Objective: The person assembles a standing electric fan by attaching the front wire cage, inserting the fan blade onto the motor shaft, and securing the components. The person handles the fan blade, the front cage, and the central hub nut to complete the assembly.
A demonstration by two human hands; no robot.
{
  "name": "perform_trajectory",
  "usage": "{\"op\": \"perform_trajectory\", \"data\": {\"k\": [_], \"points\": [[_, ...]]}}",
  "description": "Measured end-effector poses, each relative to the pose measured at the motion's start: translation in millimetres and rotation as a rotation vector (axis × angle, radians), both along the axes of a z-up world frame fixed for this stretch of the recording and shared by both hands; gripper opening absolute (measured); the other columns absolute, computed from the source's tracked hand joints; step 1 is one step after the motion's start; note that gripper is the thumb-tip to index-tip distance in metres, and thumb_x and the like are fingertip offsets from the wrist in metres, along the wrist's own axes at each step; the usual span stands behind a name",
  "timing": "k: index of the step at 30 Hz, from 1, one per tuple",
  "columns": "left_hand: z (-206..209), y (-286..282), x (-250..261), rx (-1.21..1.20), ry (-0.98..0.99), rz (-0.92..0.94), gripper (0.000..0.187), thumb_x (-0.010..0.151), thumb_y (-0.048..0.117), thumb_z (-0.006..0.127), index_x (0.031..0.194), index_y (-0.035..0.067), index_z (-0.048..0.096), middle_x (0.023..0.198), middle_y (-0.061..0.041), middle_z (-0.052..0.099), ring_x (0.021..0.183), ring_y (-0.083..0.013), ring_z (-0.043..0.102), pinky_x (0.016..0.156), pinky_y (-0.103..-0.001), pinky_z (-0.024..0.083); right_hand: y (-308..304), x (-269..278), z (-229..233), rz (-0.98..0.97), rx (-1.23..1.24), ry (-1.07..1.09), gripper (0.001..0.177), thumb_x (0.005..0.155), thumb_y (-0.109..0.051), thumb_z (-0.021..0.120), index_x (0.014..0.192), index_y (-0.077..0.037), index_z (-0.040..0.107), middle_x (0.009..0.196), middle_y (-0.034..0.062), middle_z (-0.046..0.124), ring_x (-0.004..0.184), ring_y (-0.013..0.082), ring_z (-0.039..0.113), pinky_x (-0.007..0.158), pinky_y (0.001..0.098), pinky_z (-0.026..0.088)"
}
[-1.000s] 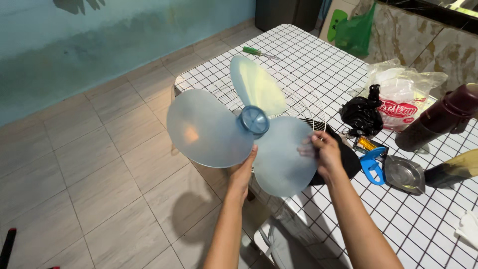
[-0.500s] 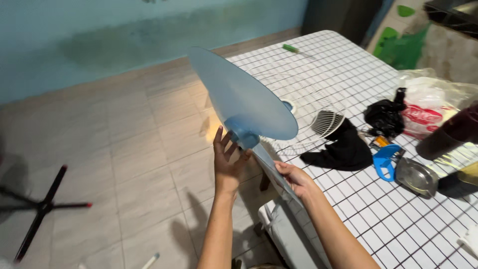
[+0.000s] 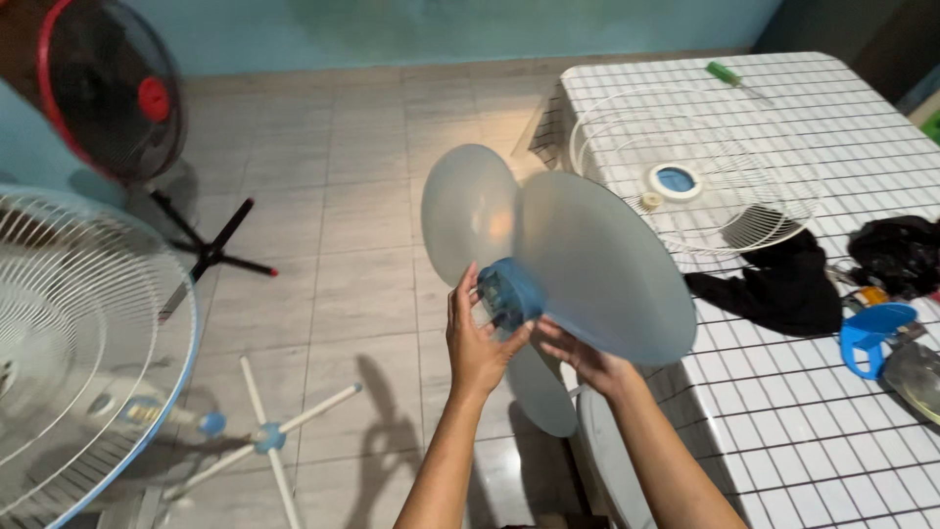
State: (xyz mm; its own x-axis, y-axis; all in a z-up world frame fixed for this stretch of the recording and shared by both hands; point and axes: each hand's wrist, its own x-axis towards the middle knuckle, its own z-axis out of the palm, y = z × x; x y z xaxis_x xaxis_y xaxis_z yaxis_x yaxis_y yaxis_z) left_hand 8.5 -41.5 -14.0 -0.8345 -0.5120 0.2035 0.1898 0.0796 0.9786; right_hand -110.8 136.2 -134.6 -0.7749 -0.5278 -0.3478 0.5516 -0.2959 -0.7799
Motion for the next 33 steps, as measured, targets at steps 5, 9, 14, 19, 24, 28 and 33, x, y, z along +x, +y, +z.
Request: {"op": "perform_trajectory", "data": {"k": [5,9,14,19,24,28,33], "points": [[-4,-30,45,-0.397,-0.143,0.137,0.125,0.053,0.007,0.089,0.151,0.018,0.012,0.137,-0.011,0.044,0.129,-0.0323,0.044,0.105,-0.050,0.038,-12,34,80,0.111,-0.408,0.044,0.074,0.084,-0.056,0.059,0.134,-0.001,0.054,0.128,0.0200,0.056,0.117,0.0336,0.051,0.097,0.0527,0.040],[-10,-53,77,-0.558,-0.188,0.124,0.127,0.052,0.003,0.088,0.153,0.017,0.011,0.138,-0.013,0.047,0.127,-0.0346,0.041,0.109,-0.048,0.032,-10,64,105,0.217,-0.432,0.066,0.096,0.072,-0.071,0.060,0.136,0.001,0.052,0.135,0.0270,0.052,0.125,0.0425,0.047,0.103,0.0600,0.034],[-13,-74,102,-0.575,-0.289,0.140,0.124,0.053,0.000,0.086,0.153,0.019,0.015,0.138,-0.015,0.046,0.125,-0.0345,0.039,0.105,-0.045,0.038,-5,69,101,0.337,-0.121,0.275,0.087,0.073,-0.061,0.065,0.129,0.004,0.055,0.123,0.0324,0.060,0.114,0.0477,0.058,0.095,0.0640,0.044],[-20,-98,123,-0.508,-0.185,0.180,0.124,0.051,0.003,0.088,0.151,0.019,0.016,0.139,-0.011,0.049,0.125,-0.0302,0.046,0.102,-0.044,0.042,-15,60,82,0.195,0.069,0.325,0.044,0.091,-0.022,0.058,0.120,0.010,0.056,0.112,0.0286,0.065,0.098,0.0422,0.068,0.087,0.0559,0.056],[-25,-122,135,-0.335,-0.186,0.237,0.106,0.052,0.018,0.090,0.143,0.017,0.036,0.136,-0.007,0.053,0.124,-0.0246,0.054,0.095,-0.038,0.051,-21,64,43,0.050,-0.065,0.297,0.032,0.099,-0.018,0.053,0.118,0.007,0.057,0.104,0.0275,0.067,0.087,0.0377,0.068,0.077,0.0495,0.058],[-26,-135,144,-0.412,-0.133,0.218,0.081,0.059,0.021,0.089,0.132,0.014,0.055,0.136,-0.005,0.055,0.123,-0.0259,0.054,0.099,-0.038,0.051,-27,72,24,0.031,-0.102,0.245,0.031,0.099,-0.018,0.052,0.119,0.006,0.056,0.102,0.0248,0.067,0.087,0.0371,0.070,0.075,0.0468,0.059],[-28,-143,150,-0.481,-0.162,0.219,0.066,0.065,0.022,0.087,0.125,0.012,0.061,0.134,-0.004,0.056,0.124,-0.0271,0.053,0.101,-0.039,0.048,-39,83,30,0.007,-0.043,0.197,0.032,0.100,-0.019,0.051,0.120,0.005,0.055,0.103,0.0231,0.067,0.087,0.0346,0.070,0.075,0.0435,0.060]]}}
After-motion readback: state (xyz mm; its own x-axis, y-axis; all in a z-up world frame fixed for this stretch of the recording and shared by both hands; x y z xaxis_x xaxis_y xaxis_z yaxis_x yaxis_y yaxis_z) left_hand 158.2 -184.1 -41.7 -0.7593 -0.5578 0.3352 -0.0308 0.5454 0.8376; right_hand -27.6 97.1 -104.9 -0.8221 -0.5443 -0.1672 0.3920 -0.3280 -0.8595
